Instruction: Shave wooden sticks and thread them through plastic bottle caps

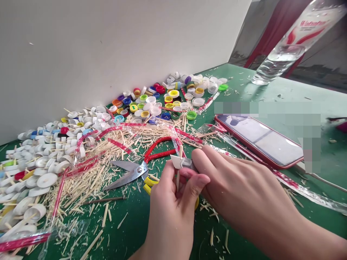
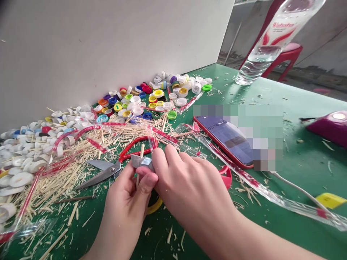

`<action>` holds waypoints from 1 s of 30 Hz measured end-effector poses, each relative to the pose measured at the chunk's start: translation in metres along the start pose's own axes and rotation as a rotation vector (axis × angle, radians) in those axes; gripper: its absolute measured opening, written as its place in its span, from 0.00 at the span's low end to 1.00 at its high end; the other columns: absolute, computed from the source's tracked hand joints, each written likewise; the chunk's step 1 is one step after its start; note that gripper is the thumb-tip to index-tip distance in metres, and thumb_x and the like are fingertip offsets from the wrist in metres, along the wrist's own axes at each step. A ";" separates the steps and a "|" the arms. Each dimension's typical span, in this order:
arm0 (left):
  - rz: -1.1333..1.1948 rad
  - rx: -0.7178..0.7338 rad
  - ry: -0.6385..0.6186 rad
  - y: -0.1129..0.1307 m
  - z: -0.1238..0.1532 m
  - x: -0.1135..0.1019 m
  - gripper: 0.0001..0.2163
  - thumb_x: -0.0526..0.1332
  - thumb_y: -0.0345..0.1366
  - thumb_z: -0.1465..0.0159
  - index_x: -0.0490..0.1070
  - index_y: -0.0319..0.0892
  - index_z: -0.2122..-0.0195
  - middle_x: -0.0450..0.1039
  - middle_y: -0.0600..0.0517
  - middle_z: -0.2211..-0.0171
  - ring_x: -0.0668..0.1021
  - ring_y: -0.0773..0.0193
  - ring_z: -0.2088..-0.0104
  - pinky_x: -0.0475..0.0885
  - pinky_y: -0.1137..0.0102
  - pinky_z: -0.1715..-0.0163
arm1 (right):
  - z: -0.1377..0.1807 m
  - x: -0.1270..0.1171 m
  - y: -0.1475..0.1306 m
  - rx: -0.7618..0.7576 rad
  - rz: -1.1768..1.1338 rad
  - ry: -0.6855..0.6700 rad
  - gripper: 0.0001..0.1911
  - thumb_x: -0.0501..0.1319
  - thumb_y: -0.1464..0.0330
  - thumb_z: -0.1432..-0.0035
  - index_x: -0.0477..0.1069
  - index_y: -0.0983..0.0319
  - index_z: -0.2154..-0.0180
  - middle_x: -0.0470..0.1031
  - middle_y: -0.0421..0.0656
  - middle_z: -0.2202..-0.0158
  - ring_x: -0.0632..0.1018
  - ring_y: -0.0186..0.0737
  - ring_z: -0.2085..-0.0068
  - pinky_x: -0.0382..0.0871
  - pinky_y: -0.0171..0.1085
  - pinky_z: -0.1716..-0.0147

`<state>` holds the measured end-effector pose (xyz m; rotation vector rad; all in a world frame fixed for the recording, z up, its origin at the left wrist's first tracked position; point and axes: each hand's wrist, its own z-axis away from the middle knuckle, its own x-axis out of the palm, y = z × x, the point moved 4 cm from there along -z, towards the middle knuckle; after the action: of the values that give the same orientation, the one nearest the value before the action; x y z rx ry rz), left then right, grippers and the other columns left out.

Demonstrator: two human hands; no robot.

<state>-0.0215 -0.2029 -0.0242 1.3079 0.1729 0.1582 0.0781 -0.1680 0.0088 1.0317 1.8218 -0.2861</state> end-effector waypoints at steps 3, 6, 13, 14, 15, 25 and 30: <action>-0.015 -0.029 -0.005 0.000 0.000 0.001 0.18 0.60 0.53 0.40 0.66 0.42 0.68 0.69 0.55 0.76 0.69 0.71 0.76 0.65 0.78 0.76 | 0.002 0.000 -0.001 0.036 0.050 -0.007 0.21 0.38 0.67 0.31 0.59 0.60 0.74 0.63 0.39 0.79 0.65 0.33 0.83 0.47 0.34 0.83; -0.048 -0.037 -0.012 0.000 -0.001 0.001 0.18 0.59 0.53 0.40 0.67 0.41 0.68 0.70 0.55 0.76 0.68 0.71 0.76 0.65 0.78 0.76 | 0.003 0.000 -0.002 0.064 0.098 -0.012 0.21 0.38 0.67 0.31 0.60 0.60 0.74 0.62 0.38 0.81 0.62 0.33 0.85 0.45 0.34 0.84; -0.095 -0.045 -0.065 0.000 -0.006 0.001 0.20 0.58 0.56 0.40 0.68 0.41 0.67 0.70 0.53 0.74 0.69 0.69 0.74 0.65 0.77 0.75 | 0.001 -0.003 -0.001 0.073 0.122 -0.027 0.21 0.39 0.69 0.32 0.61 0.61 0.74 0.62 0.39 0.82 0.62 0.33 0.85 0.43 0.34 0.84; -0.093 -0.043 -0.064 0.000 -0.006 0.001 0.20 0.58 0.56 0.40 0.68 0.41 0.67 0.70 0.53 0.74 0.69 0.69 0.74 0.65 0.76 0.75 | 0.001 -0.003 -0.001 0.076 0.119 -0.033 0.20 0.39 0.70 0.33 0.61 0.61 0.74 0.62 0.39 0.82 0.62 0.33 0.85 0.43 0.34 0.84; -0.085 -0.039 -0.065 0.001 -0.006 0.001 0.20 0.58 0.56 0.40 0.69 0.41 0.67 0.70 0.53 0.73 0.69 0.69 0.74 0.66 0.76 0.74 | 0.001 -0.003 -0.001 0.077 0.116 -0.040 0.19 0.40 0.70 0.33 0.62 0.61 0.74 0.62 0.39 0.82 0.62 0.33 0.85 0.43 0.33 0.83; -0.062 -0.069 -0.090 0.004 -0.005 0.001 0.18 0.59 0.54 0.40 0.68 0.42 0.68 0.64 0.56 0.76 0.65 0.70 0.75 0.62 0.77 0.76 | 0.003 -0.002 0.001 0.073 0.139 -0.076 0.14 0.43 0.73 0.36 0.61 0.61 0.73 0.62 0.38 0.80 0.64 0.33 0.85 0.44 0.33 0.83; -0.056 -0.037 -0.079 0.002 -0.007 0.002 0.19 0.59 0.55 0.40 0.68 0.42 0.69 0.65 0.55 0.77 0.65 0.69 0.76 0.61 0.76 0.77 | 0.005 -0.002 0.001 0.040 0.168 -0.156 0.11 0.46 0.78 0.41 0.61 0.61 0.72 0.61 0.38 0.79 0.66 0.33 0.84 0.45 0.33 0.83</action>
<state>-0.0213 -0.1958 -0.0239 1.2693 0.1387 0.0617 0.0822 -0.1715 0.0087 1.1502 1.5856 -0.2938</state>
